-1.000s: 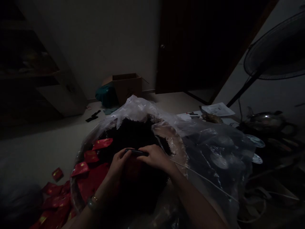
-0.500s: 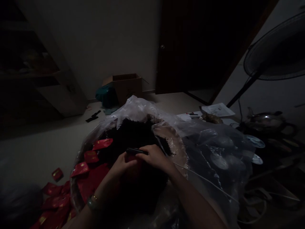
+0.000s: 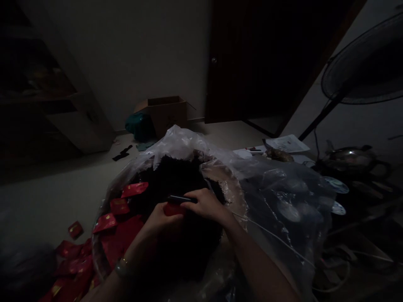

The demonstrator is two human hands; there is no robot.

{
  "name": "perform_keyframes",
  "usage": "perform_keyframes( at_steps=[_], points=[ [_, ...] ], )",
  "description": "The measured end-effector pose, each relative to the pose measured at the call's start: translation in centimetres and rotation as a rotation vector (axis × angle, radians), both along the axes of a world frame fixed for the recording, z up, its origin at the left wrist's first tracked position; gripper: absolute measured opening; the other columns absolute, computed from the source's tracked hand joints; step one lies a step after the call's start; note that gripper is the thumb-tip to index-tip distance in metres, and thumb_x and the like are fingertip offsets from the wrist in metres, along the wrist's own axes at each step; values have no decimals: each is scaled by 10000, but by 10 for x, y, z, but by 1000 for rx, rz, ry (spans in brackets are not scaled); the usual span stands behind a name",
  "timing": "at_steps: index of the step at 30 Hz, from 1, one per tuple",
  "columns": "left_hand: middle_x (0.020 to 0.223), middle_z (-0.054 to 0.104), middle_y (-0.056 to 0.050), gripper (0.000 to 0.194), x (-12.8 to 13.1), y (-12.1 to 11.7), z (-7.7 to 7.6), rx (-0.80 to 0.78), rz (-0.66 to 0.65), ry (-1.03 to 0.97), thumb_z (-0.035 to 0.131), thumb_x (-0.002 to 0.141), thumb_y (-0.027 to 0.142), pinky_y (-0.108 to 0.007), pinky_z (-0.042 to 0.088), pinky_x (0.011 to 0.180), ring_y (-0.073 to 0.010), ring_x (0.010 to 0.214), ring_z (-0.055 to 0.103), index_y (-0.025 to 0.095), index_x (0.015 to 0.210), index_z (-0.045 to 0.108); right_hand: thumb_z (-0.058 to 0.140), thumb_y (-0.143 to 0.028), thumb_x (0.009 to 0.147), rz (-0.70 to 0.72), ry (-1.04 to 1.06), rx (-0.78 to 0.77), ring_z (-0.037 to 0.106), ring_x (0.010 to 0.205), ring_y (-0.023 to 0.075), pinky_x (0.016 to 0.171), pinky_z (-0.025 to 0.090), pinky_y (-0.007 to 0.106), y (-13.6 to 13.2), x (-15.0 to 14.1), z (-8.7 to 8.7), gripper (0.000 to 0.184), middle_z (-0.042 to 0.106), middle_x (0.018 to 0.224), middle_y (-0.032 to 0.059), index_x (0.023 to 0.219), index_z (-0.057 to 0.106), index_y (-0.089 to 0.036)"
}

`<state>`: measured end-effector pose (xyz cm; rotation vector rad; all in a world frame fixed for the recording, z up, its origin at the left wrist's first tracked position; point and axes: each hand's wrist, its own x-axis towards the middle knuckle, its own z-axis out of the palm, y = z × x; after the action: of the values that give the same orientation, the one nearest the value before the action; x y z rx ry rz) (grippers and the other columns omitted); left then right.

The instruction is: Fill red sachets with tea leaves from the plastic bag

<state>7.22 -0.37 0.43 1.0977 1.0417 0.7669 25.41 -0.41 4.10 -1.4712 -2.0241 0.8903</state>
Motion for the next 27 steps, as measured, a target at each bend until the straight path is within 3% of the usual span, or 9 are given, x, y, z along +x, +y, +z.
perform_keyframes(
  at_steps=[8, 19, 24, 27],
  points=[
    [579, 640, -12, 245, -1, -2, 0, 15, -18, 70, 823, 503, 224, -206, 418, 469, -111, 497, 554, 107, 667, 683, 620, -347, 829, 54, -33, 32, 679, 913, 240, 784, 478, 310, -2, -1, 0, 286, 744, 1003, 52, 1063, 709, -208],
    [612, 678, -14, 245, -1, -1, 0, 26, -63, 39, 817, 501, 219, -230, 455, 543, -143, 556, 599, 122, 696, 704, 591, -338, 860, 114, -74, 89, 680, 880, 218, 766, 464, 283, -1, -2, -5, 255, 742, 986, 46, 1059, 700, -222],
    [760, 725, -47, 366, -2, 5, -2, 98, 64, -37, 792, 570, 393, -270, 483, 672, -193, 708, 645, 129, 813, 723, 579, -397, 852, 42, -11, 46, 671, 864, 215, 744, 466, 278, 3, 3, -7, 294, 736, 980, 40, 1052, 692, -213],
    [789, 731, -48, 341, -4, 7, -2, 146, 142, -38, 768, 596, 406, -266, 479, 696, -201, 750, 650, 142, 808, 723, 504, -427, 890, -6, -25, 19, 661, 816, 194, 702, 466, 265, 12, 20, -10, 331, 724, 967, 43, 1066, 665, -197]
  ],
)
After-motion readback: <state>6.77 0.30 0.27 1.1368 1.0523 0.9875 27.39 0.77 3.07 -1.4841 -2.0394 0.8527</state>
